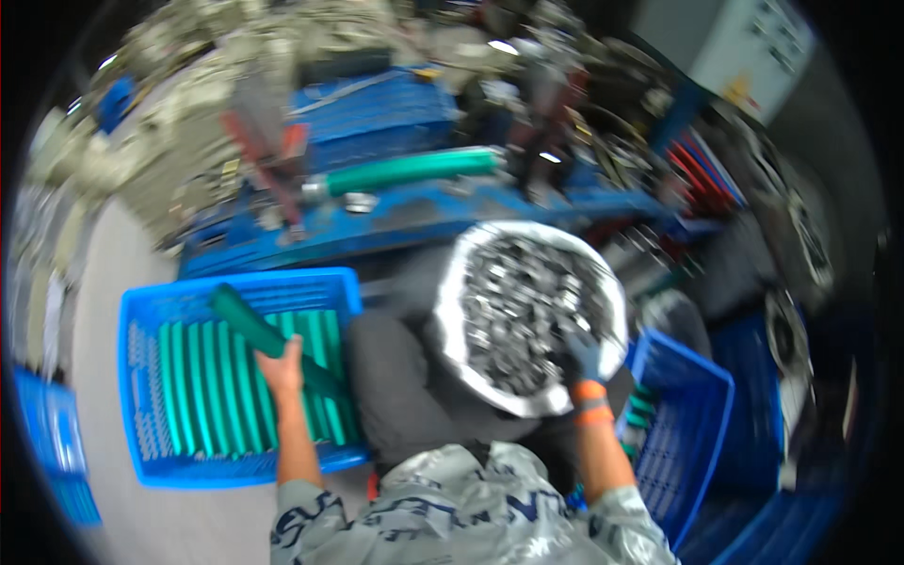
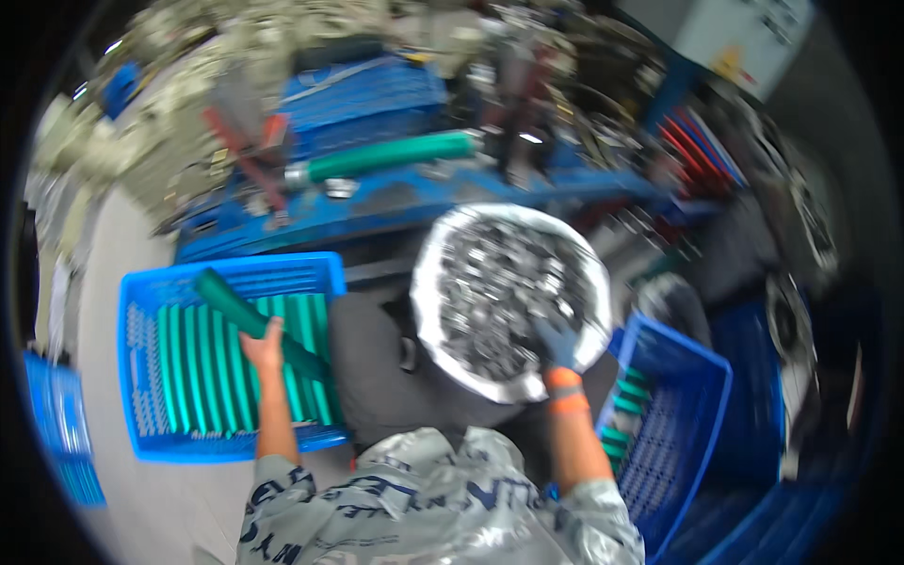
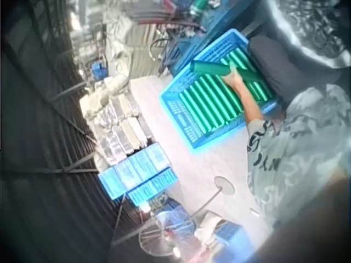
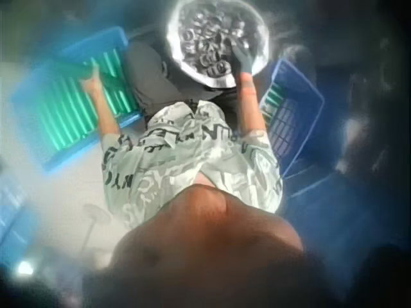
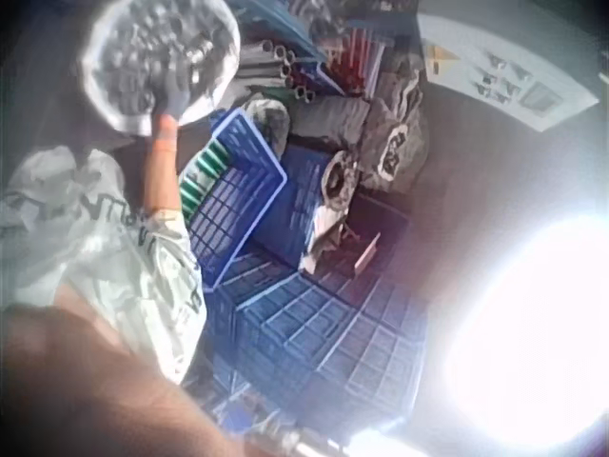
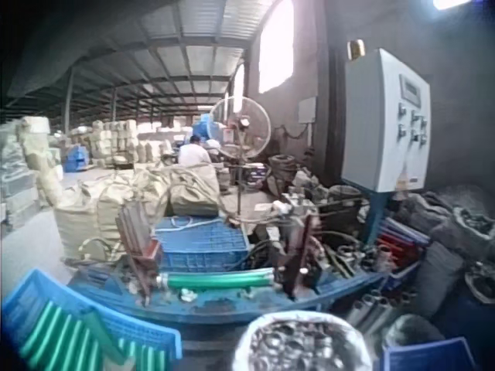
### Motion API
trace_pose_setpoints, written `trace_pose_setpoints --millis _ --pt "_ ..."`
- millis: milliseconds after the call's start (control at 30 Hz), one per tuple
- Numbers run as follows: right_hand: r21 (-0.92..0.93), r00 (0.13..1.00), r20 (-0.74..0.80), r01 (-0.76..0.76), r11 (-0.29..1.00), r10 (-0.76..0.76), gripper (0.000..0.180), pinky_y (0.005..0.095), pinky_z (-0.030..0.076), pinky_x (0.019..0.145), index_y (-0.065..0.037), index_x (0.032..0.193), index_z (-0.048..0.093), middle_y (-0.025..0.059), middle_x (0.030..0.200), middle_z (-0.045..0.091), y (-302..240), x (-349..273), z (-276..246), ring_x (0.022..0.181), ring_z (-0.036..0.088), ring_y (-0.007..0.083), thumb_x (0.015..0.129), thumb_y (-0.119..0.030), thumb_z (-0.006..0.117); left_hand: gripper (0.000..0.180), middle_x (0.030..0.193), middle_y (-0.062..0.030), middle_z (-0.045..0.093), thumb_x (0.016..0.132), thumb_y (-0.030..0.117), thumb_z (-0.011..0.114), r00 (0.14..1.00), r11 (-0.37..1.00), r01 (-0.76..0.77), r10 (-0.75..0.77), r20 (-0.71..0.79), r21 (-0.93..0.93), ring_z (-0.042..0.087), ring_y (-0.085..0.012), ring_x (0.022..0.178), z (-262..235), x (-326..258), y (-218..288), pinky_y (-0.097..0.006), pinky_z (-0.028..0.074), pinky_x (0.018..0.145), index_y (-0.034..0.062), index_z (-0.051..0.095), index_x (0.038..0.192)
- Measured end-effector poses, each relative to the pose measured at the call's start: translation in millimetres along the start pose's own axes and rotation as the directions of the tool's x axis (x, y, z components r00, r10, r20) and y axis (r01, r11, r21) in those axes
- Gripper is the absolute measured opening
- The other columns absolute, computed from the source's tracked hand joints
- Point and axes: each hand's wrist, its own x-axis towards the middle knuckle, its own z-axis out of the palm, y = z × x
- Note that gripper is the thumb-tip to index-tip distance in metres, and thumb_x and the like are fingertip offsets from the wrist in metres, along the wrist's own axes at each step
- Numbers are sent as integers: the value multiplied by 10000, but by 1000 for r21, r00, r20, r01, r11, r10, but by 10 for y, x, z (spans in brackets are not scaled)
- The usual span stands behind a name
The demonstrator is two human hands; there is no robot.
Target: Assembling metal end caps onto green tubes using a pressing machine and sorting them into crates.
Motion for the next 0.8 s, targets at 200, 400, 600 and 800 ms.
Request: trace_pose_setpoints --millis 200,400,600,800 --pt "532 839 528 -211 820 -127 948 323 608 942 -94 1817 376 129 1672 624 -597 -470 671 1318 691 188 1104 -612 722 705 1305 -190 787 809 129 862 578 673 -708 380 723 212 791 -392 1177 800 -1090 2351 -485 637 1003 89 665 1485" --pt "481 868 466 -85 873 -171 878 379 579 1116 -17 1769 432 183 1551 713 -691 -599 632 1358 704 234 1139 -577 678 731 1226 -161 788 768 105 856 318 635 -770 295 901 64 781 -433 1110 906 -1638 2850 -510 642 937 117 694 1481" --pt "393 976 128 112 913 -175 278 402 575 1129 29 1232 810 225 1404 797 -672 -584 573 1230 765 232 1042 -173 821 726 1161 -144 777 753 111 856 290 649 -760 311 905 21 775 -422 1049 831 -1694 2882 -508 635 904 118 709 1464" --pt "214 924 233 256 943 -303 462 378 523 1176 51 1493 707 239 1548 718 -568 -605 693 1325 716 230 1077 -146 737 769 1092 -130 739 738 132 869 262 620 -784 282 923 34 759 -390 1024 753 -1642 2822 -515 626 895 142 704 1489"
